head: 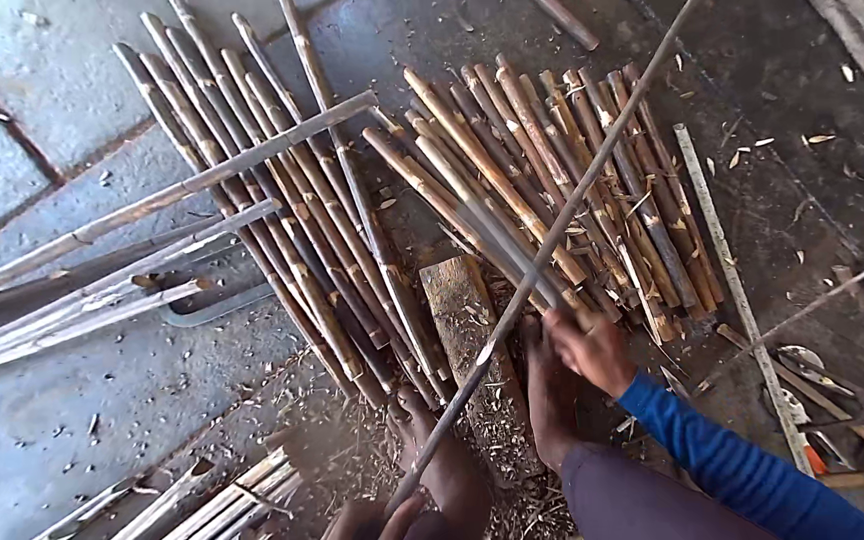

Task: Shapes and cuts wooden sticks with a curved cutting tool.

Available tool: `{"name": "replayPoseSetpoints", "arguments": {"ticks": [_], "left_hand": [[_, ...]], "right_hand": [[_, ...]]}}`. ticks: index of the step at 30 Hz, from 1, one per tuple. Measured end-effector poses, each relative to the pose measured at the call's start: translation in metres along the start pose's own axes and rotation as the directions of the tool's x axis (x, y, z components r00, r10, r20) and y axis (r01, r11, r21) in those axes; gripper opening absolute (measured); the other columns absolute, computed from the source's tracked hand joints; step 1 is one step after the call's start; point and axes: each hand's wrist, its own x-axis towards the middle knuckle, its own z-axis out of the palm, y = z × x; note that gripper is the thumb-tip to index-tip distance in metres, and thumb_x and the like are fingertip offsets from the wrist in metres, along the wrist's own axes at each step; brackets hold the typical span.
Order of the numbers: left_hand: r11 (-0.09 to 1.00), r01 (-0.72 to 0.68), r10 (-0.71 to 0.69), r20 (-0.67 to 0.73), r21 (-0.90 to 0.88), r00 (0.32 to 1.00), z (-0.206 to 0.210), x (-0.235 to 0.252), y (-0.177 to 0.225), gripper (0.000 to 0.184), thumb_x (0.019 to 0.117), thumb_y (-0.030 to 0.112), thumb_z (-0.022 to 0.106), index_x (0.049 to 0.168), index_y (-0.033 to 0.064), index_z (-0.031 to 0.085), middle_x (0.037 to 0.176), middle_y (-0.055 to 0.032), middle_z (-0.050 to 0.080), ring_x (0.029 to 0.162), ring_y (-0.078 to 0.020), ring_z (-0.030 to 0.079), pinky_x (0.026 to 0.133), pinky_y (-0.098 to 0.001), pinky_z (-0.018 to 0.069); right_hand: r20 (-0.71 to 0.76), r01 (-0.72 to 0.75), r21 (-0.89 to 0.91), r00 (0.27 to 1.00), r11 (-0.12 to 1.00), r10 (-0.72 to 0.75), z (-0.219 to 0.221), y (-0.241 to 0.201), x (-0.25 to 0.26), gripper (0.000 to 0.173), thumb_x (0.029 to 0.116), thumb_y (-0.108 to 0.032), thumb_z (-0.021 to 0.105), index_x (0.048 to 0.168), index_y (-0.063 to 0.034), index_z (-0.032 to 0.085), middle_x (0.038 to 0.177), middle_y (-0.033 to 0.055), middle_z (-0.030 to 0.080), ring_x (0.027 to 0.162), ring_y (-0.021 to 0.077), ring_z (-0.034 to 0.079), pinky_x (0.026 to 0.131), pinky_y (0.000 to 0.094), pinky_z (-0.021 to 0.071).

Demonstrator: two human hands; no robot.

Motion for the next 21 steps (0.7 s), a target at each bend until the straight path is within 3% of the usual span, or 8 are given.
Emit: {"name": "replayPoseSetpoints", "arguments": {"ticks": [1, 4, 5, 8, 12, 15, 19, 21], "left_hand": [[1.0, -0.004, 0.005, -0.002, 0.015, 1.0, -0.002, 0.0, 0.002, 0.044, 0.08, 0.044, 0.087, 0.077, 0.0047, 0.066, 0.065, -0.0039, 0.063, 0.056, -0.0083, 0.059, 0.055, -0.0272, 0.0521], [1.0, -0.023, 0.023, -0.013, 0.02, 1.0, -0.002, 0.005, 0.003, 0.045, 0.0803, 0.043, 0.087, 0.075, 0.004, 0.066, 0.063, -0.0046, 0.063, 0.056, -0.0086, 0.059, 0.054, -0.0267, 0.0514], [0.999, -0.039, 0.039, -0.018, 0.012, 0.999, -0.001, 0.007, 0.002, 0.045, 0.0805, 0.043, 0.087, 0.075, 0.0042, 0.065, 0.064, -0.0043, 0.062, 0.056, -0.0082, 0.059, 0.054, -0.026, 0.051], [0.999, -0.044, 0.045, -0.038, 0.022, 0.998, -0.001, 0.003, 0.003, 0.045, 0.08, 0.044, 0.087, 0.076, 0.0057, 0.065, 0.065, -0.0029, 0.063, 0.057, -0.0067, 0.059, 0.054, -0.025, 0.0516], [0.998, -0.057, 0.058, -0.057, 0.025, 0.997, 0.001, 0.007, -0.001, 0.046, 0.0789, 0.045, 0.087, 0.075, 0.0059, 0.064, 0.063, -0.0028, 0.061, 0.055, -0.007, 0.058, 0.053, -0.025, 0.0508], [0.998, -0.053, 0.056, -0.085, 0.042, 0.995, 0.001, 0.008, 0.007, 0.045, 0.0787, 0.045, 0.087, 0.074, 0.0067, 0.063, 0.063, -0.0015, 0.06, 0.055, -0.006, 0.056, 0.053, -0.0236, 0.0487], [0.997, -0.05, 0.054, -0.053, 0.061, 0.997, -0.006, 0.01, 0.013, 0.045, 0.0833, 0.045, 0.083, 0.076, 0.0041, 0.066, 0.063, -0.0044, 0.062, 0.055, -0.0067, 0.058, 0.054, -0.0247, 0.0508], [0.996, -0.073, 0.074, -0.015, 0.053, 0.997, -0.009, 0.015, 0.012, 0.045, 0.0885, 0.045, 0.079, 0.076, 0.0028, 0.068, 0.062, -0.0054, 0.063, 0.054, -0.0076, 0.059, 0.053, -0.0265, 0.0516]], "right_hand": [[0.021, 0.018, 0.014, 1.0, 1.0, -0.018, 0.004, -0.002, -0.002, 0.045, 0.1031, -0.048, 0.056, 0.088, -0.007, 0.066, 0.059, 0.0036, 0.056, 0.047, 0.016, 0.055, 0.045, 0.0377, 0.0519], [0.395, 0.176, -0.27, 0.917, 0.947, -0.058, 0.023, -0.008, -0.018, 0.054, 0.1034, -0.058, 0.047, 0.094, -0.0124, 0.075, 0.079, 0.0091, 0.069, 0.077, 0.0272, 0.069, 0.073, 0.0571, 0.0557], [0.371, 0.167, -0.262, 0.927, 0.951, -0.06, 0.022, -0.008, -0.016, 0.053, 0.1024, -0.059, 0.049, 0.093, -0.0145, 0.076, 0.081, 0.0071, 0.07, 0.078, 0.0248, 0.07, 0.075, 0.0562, 0.057], [0.075, 0.017, 0.042, 0.997, 0.999, -0.021, 0.016, -0.01, -0.003, 0.046, 0.1015, -0.049, 0.059, 0.085, -0.0068, 0.064, 0.058, 0.003, 0.053, 0.047, 0.0139, 0.053, 0.046, 0.0349, 0.0505], [0.363, 0.202, -0.265, 0.927, 0.943, -0.097, 0.031, -0.006, -0.017, 0.056, 0.1001, -0.062, 0.051, 0.086, -0.0123, 0.074, 0.068, 0.0071, 0.065, 0.069, 0.0253, 0.066, 0.068, 0.0555, 0.0553], [0.053, 0.043, -0.002, 0.998, 0.999, -0.043, 0.019, -0.011, -0.002, 0.042, 0.1007, -0.046, 0.061, 0.085, -0.0083, 0.069, 0.061, 0.0021, 0.057, 0.05, 0.014, 0.055, 0.048, 0.0367, 0.0511], [0.431, 0.172, -0.306, 0.902, 0.936, -0.025, 0.032, -0.014, -0.015, 0.057, 0.1013, -0.062, 0.049, 0.091, -0.0118, 0.074, 0.074, 0.0092, 0.067, 0.075, 0.0282, 0.069, 0.072, 0.0575, 0.055], [0.283, 0.083, -0.196, 0.959, 0.977, -0.025, 0.022, -0.014, -0.007, 0.049, 0.101, -0.054, 0.055, 0.089, -0.0104, 0.073, 0.067, 0.0056, 0.063, 0.063, 0.0207, 0.064, 0.063, 0.048, 0.0562]]}}
